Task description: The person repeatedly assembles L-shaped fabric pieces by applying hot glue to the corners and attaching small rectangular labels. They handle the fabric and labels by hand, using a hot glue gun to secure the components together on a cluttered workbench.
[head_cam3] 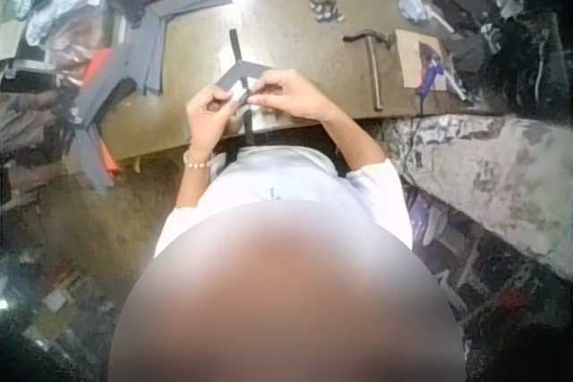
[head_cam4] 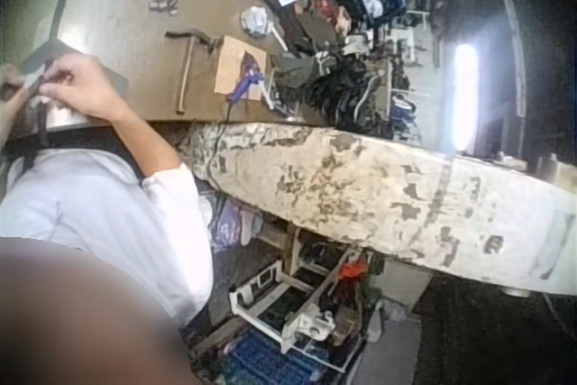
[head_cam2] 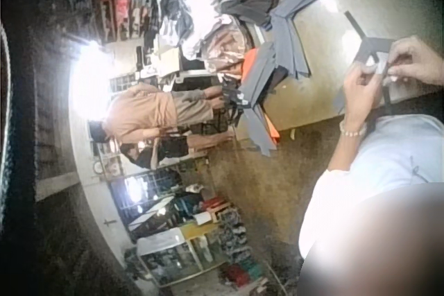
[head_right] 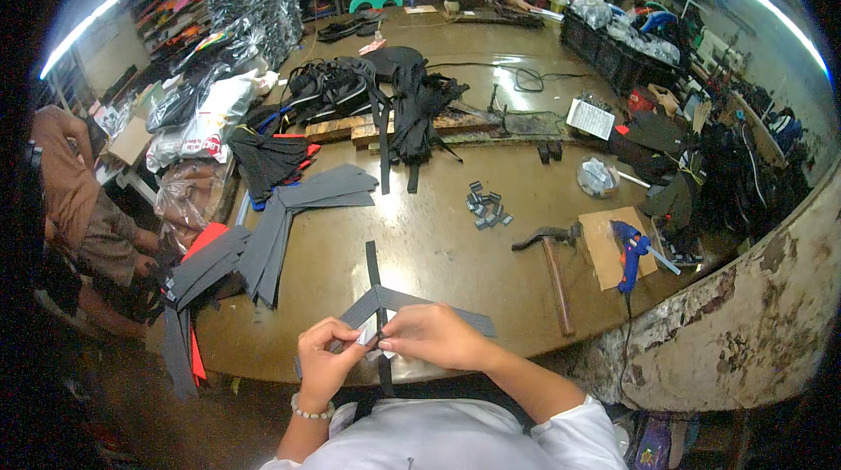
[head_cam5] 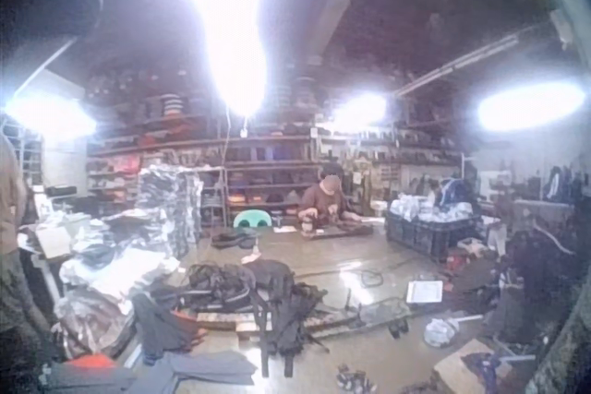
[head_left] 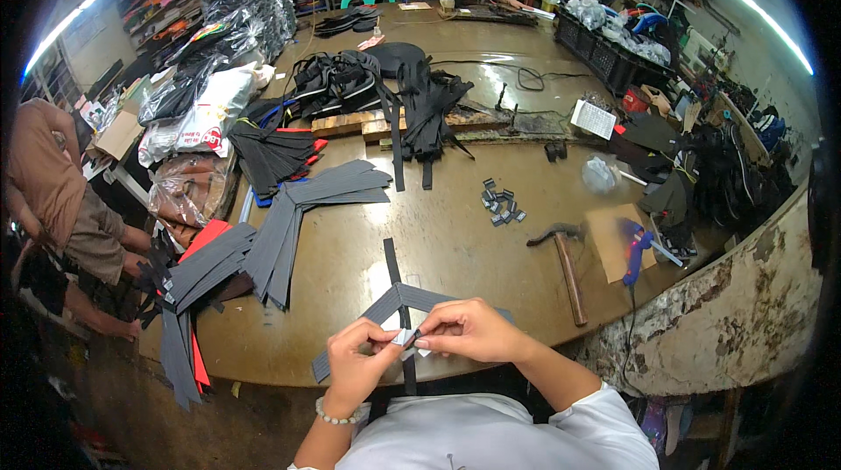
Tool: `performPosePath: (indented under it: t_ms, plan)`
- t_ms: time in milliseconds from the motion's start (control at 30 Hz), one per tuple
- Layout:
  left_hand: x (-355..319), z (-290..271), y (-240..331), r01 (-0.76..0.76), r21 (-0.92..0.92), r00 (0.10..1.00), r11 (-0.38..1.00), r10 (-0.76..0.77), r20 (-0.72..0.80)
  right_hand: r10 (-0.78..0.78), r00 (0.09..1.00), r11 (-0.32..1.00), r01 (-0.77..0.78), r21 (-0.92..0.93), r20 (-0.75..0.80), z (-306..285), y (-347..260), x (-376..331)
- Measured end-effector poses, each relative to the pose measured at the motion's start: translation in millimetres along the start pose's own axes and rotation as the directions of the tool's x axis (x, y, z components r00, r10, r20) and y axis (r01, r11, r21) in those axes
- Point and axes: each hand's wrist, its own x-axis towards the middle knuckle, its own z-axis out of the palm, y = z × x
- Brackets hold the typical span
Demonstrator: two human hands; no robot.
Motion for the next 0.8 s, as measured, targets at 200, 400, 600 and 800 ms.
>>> performPosePath:
  t_ms: [200,400,600,800]
  plan:
    - [8.8,-39.6,-1.6,-0.468,0.359,0.881,0.808,0.458,0.117,0.324,0.863,0.883,-0.422,0.203,0.387,10.0,9.7,1.6]
    - [23.7,-60.8,-13.4,-0.253,0.084,0.715,0.964,0.245,-0.655,0.181,0.797,0.829,-0.439,0.347,0.576,34.7,4.7,-9.6]
    - [-7.5,-33.4,-8.0,0.115,-0.921,0.956,0.372,-0.294,0.000,0.167,0.975,0.309,-0.192,0.932,0.146,29.6,9.8,5.4]
    - [-21.3,2.6,-13.5,0.210,-0.439,0.976,0.874,-0.213,0.042,0.154,0.949,0.140,-0.298,0.944,0.277,55.0,31.9,12.1]
